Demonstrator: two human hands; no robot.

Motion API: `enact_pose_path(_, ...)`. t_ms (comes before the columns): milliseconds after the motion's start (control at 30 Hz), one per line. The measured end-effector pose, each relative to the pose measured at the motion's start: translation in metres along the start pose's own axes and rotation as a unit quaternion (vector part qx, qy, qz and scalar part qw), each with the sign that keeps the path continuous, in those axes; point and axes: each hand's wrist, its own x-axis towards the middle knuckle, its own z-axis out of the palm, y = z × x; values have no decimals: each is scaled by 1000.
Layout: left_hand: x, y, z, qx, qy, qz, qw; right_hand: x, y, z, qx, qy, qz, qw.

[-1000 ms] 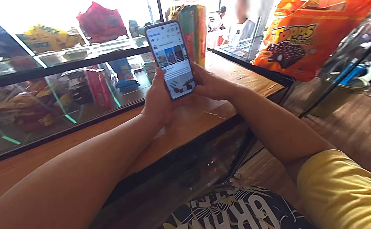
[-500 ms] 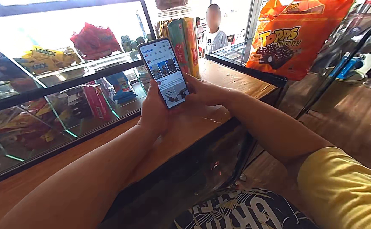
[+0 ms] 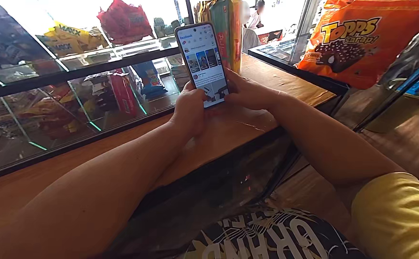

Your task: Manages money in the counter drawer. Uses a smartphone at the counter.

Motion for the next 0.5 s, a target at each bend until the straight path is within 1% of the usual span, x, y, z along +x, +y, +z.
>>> enact_pose_path(133,1,-1,-2,-14,-9,-1,1000,-4,-7,0,-6,2,9,1000)
enact_pose_path(300,1,0,-3,-18,-10,-8,1000,-4,-6,0,-21,2,5,1000)
enact_pose_path(500,1,1,-4,-21,-30,-10,999,-3,-3,0,-9,-1,6,1000)
